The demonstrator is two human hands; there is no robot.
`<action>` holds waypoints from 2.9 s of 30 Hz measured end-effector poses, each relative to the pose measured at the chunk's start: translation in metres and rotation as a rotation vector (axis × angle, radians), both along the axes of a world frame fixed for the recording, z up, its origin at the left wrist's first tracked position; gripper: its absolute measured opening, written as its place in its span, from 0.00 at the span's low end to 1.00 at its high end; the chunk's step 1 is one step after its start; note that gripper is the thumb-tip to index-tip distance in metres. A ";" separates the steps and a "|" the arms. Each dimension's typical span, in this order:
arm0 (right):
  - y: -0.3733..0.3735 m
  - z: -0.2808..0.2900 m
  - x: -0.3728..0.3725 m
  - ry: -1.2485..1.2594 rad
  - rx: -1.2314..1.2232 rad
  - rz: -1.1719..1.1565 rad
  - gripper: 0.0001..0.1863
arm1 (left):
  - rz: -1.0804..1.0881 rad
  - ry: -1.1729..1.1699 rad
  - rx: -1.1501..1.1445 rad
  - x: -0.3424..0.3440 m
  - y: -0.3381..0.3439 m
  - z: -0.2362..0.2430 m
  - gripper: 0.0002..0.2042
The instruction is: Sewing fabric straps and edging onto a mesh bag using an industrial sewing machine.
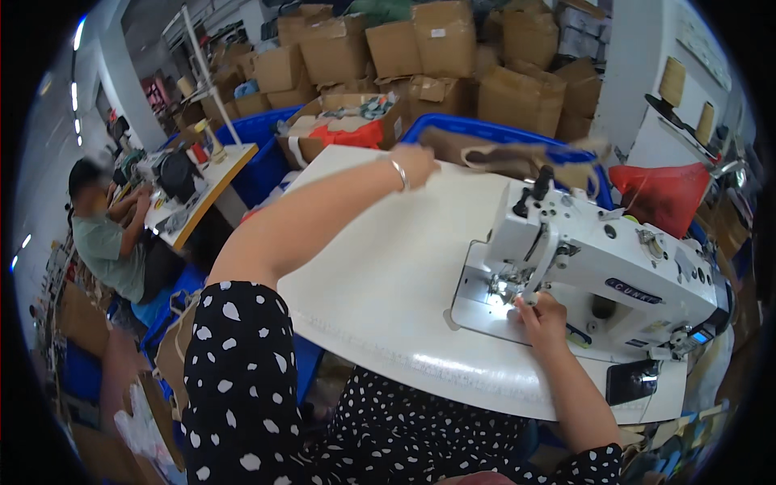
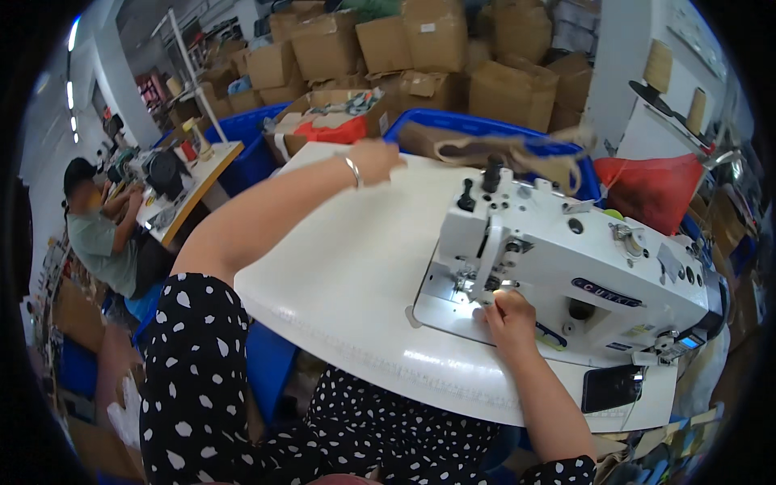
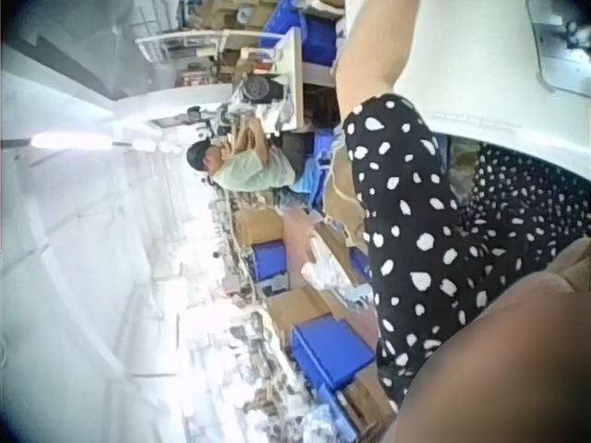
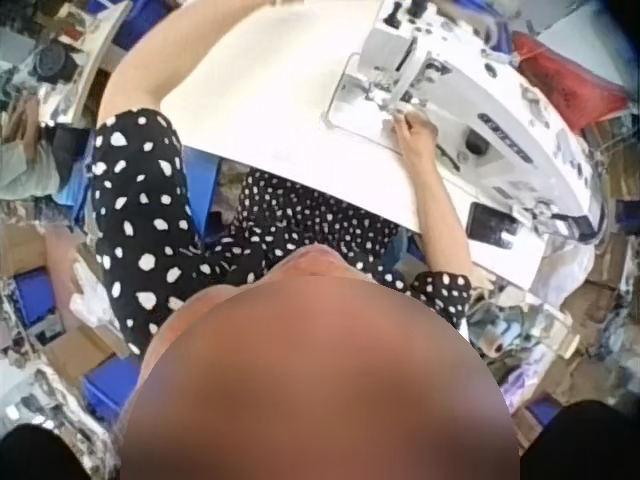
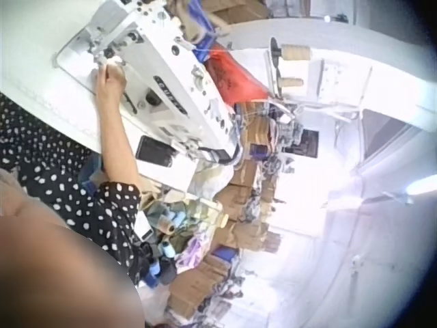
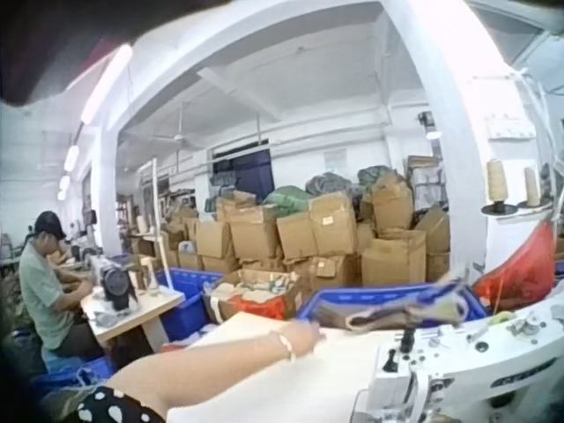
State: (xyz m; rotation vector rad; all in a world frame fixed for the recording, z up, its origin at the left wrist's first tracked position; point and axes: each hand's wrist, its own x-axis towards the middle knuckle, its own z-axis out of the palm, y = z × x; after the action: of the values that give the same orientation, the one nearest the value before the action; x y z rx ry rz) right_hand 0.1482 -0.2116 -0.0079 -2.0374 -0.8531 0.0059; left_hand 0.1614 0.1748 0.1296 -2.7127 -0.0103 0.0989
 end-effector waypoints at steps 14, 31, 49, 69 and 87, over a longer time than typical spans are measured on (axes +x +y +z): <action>-0.013 -0.033 0.039 -0.111 0.009 0.113 0.15 | 0.702 -1.038 -0.176 -0.484 0.098 -0.178 0.17; -0.017 -0.036 0.055 -0.518 -0.166 0.047 0.15 | 1.260 -0.755 -0.266 -0.677 0.046 -0.296 0.24; 0.059 0.178 -0.222 -0.304 0.492 1.401 0.15 | -0.123 -0.686 -0.533 -0.454 -0.012 0.001 0.15; 0.040 0.118 -0.171 -0.428 0.167 0.638 0.17 | 0.311 -0.384 -0.304 -0.230 -0.074 -0.045 0.43; 0.074 0.024 -0.189 -0.513 -0.395 0.469 0.33 | 0.054 -0.063 -0.858 -0.233 -0.073 -0.041 0.41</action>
State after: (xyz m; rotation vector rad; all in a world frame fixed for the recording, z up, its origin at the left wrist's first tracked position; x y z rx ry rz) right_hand -0.0411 -0.1372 0.0162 -2.1811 -1.7566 -0.0980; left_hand -0.0717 0.1020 0.0882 -3.5735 -0.0760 0.0348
